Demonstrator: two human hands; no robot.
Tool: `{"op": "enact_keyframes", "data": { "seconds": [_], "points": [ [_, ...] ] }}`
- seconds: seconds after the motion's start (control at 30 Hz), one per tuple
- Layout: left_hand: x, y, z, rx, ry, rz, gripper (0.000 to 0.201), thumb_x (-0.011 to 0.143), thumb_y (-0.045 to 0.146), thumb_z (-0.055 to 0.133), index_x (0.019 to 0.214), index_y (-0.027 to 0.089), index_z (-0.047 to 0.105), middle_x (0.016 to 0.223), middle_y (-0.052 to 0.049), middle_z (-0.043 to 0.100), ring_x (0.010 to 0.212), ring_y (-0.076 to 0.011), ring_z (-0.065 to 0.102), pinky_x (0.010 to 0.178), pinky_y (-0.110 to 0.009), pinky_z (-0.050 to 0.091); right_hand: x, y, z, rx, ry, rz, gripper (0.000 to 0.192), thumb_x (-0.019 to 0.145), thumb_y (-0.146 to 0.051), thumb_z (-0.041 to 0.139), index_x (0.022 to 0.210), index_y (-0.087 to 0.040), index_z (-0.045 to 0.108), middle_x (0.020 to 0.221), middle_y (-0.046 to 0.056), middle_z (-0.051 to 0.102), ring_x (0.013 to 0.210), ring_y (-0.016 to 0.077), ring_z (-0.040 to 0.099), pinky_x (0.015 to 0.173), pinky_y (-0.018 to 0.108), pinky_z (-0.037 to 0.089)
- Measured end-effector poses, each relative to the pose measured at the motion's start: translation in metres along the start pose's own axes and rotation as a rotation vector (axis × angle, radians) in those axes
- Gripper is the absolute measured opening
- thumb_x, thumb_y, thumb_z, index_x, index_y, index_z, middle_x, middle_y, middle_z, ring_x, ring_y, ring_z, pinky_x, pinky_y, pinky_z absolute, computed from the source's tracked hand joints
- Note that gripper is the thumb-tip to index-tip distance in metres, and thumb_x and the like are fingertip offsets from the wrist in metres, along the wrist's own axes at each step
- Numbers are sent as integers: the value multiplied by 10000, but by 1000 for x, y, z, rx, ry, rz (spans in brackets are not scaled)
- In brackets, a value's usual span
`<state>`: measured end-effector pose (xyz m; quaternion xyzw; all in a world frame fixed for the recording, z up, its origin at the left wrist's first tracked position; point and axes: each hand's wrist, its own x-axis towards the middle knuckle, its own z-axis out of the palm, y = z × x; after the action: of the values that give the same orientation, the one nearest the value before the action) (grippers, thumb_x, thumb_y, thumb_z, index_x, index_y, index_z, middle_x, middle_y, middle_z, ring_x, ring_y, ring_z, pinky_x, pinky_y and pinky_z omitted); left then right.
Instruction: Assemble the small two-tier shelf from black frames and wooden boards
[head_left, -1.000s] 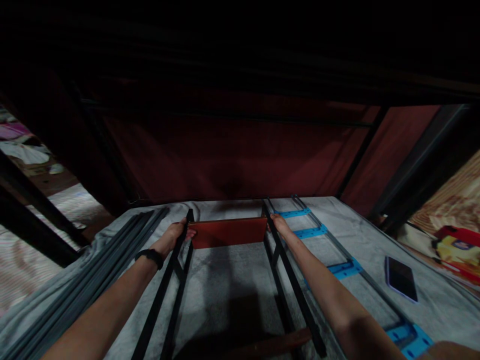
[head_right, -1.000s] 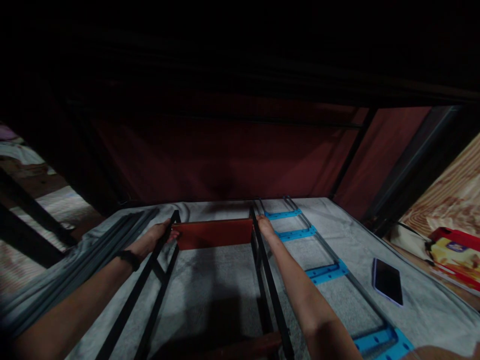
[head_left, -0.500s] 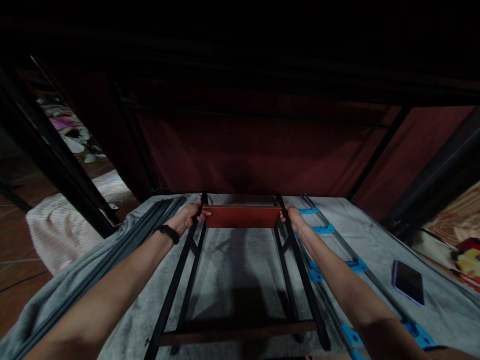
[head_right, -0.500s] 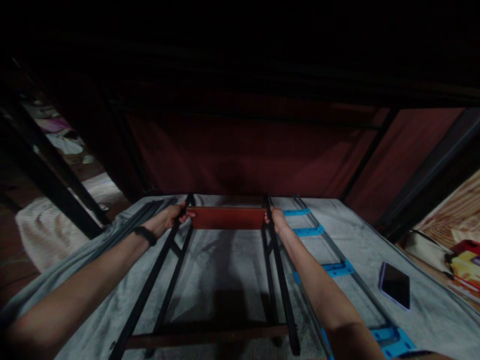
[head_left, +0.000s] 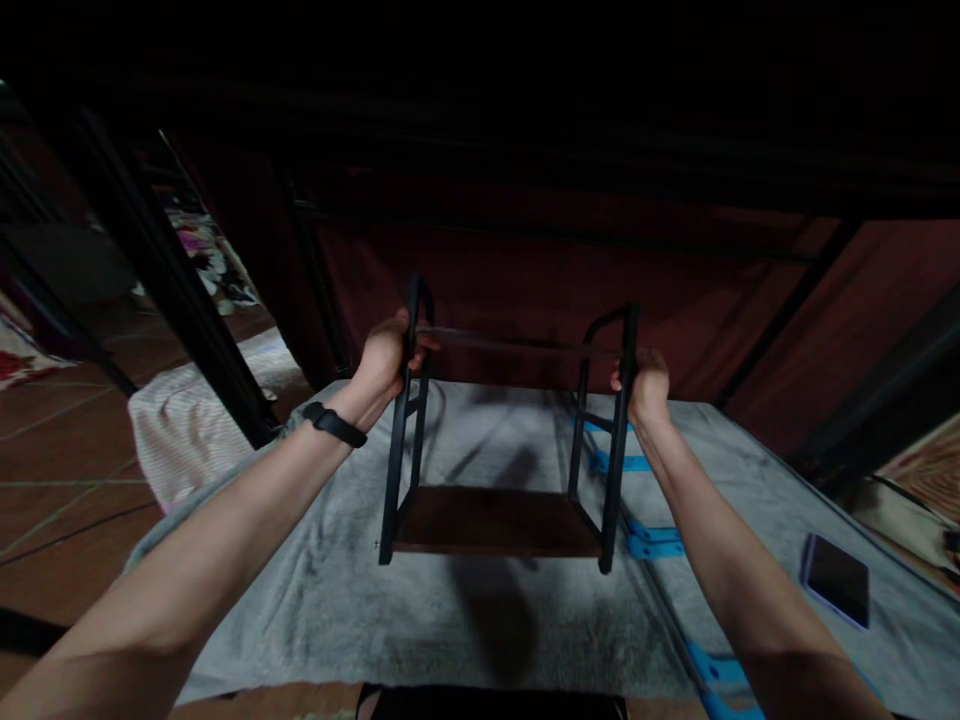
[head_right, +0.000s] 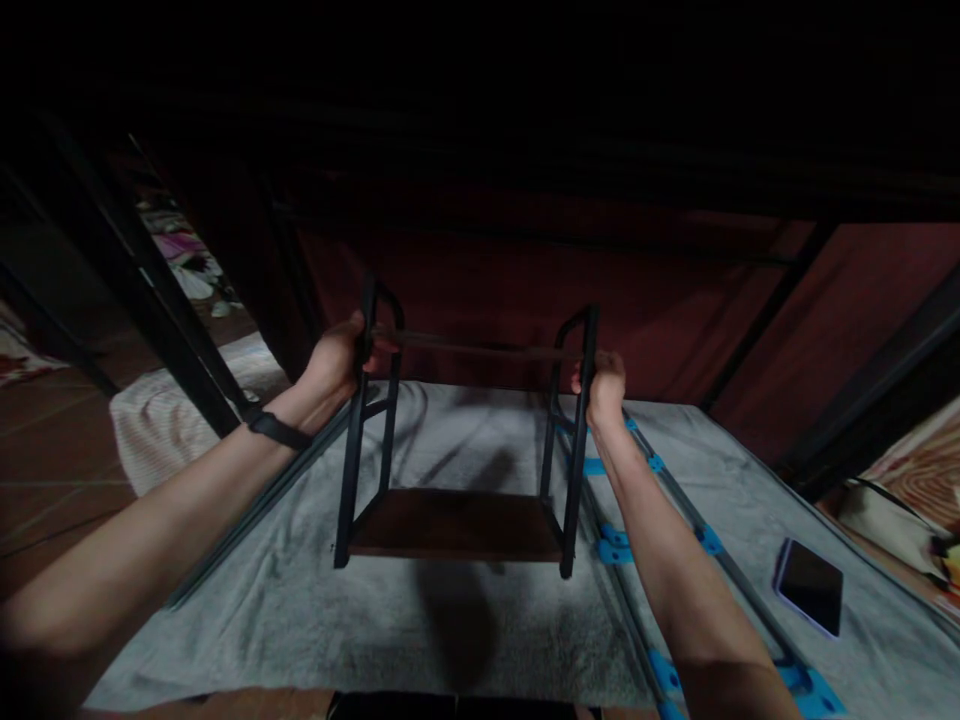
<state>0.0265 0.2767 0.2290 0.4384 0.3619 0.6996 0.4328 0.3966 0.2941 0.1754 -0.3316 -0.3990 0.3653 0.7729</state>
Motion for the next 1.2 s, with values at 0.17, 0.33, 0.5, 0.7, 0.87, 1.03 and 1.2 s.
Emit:
{"op": "enact_keyframes", "data": {
  "seconds": [0.17,0.33,0.5,0.7,0.87,1.03,1.2],
  "points": [
    [-40,-7,2,-11,4,220,393,935,523,573,847,143,628,564,-43,660,332,-72,418,337,-197,233,-22,4,-5,14,50,-163,364,826,-494,669,792,-251,400,558,-101,516,392,75,484,336,161,337],
    [-70,-24,-1,-24,65,292,420,901,562,596,856,147,642,571,-24,654,351,-73,419,353,-196,239,-41,8,-13,48,103,-213,389,794,-486,694,763,-250,386,547,-114,471,402,77,503,341,167,341],
    [-84,-32,-14,-7,93,300,448,892,575,610,906,135,697,496,20,556,352,-83,414,356,-203,238,-55,1,-14,28,104,-218,392,797,-514,696,771,-249,409,549,-114,485,409,77,511,350,166,360],
    [-102,-31,-26,11,155,331,475,901,579,585,908,124,723,510,11,549,356,-87,420,351,-221,226,-83,-7,-13,-1,133,-167,413,789,-544,715,793,-248,426,576,-119,499,411,75,536,362,169,384],
    [-127,-35,-34,39,149,391,505,914,606,556,931,132,728,505,21,532,376,-100,450,375,-239,262,-111,-10,-25,-21,169,-172,384,821,-541,690,821,-256,433,556,-124,497,418,96,557,385,185,410],
    [-144,-42,-41,31,112,420,505,929,595,527,946,136,736,563,-14,607,428,-121,495,420,-255,341,-131,-15,-36,-28,138,-152,340,853,-516,670,839,-259,448,586,-108,530,439,101,562,430,211,430],
    [-156,-43,-36,28,91,368,480,912,621,549,965,181,732,608,-23,643,433,-119,500,426,-254,353,-136,-16,-42,-44,183,-188,257,887,-460,618,831,-273,450,592,-94,512,450,121,548,420,240,428]
  ]
}}
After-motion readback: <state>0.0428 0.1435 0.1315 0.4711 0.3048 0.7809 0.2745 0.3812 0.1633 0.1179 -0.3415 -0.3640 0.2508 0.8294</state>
